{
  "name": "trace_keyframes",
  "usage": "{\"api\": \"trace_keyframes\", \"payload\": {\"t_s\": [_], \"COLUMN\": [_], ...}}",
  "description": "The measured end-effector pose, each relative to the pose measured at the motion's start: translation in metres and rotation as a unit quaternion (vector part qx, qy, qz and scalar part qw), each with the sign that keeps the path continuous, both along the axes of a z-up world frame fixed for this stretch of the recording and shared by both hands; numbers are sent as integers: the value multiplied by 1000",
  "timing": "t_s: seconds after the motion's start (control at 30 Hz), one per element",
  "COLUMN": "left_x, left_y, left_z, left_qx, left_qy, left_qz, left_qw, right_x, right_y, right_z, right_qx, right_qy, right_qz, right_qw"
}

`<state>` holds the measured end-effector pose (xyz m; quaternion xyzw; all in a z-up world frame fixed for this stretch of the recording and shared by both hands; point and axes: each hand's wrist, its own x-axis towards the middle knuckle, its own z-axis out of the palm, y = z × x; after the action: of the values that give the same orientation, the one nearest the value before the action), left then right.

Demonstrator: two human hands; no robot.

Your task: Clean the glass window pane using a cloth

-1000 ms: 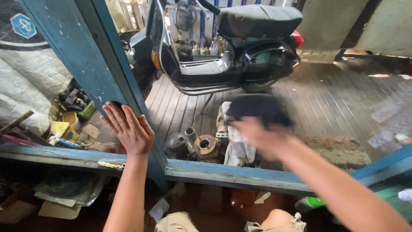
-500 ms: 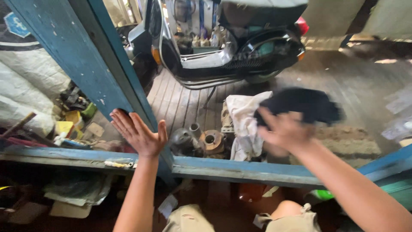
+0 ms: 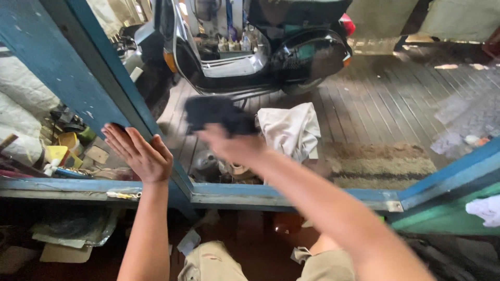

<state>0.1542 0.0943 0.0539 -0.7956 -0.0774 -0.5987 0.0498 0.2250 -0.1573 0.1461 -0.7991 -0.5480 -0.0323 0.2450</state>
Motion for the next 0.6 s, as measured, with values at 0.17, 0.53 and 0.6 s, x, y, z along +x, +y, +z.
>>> {"api": "trace_keyframes", "payload": {"t_s": [0.17, 0.53, 0.6], "left_x": [-4, 48, 56], "left_y": [2, -223, -279], "left_z": [0, 32, 51], "left_qx": [8, 116, 24], "left_qy": [-5, 108, 0], "left_qz": [-2, -273, -249], "left_qw": [1000, 949, 968], "right_x": [22, 58, 64], "right_y": [-162, -471, -500], "right_z": [-25, -121, -124], "right_qx": [-63, 40, 117], "right_qy": [196, -309, -330], "right_qz": [-197, -536, -539], "right_qw": [958, 785, 766]}}
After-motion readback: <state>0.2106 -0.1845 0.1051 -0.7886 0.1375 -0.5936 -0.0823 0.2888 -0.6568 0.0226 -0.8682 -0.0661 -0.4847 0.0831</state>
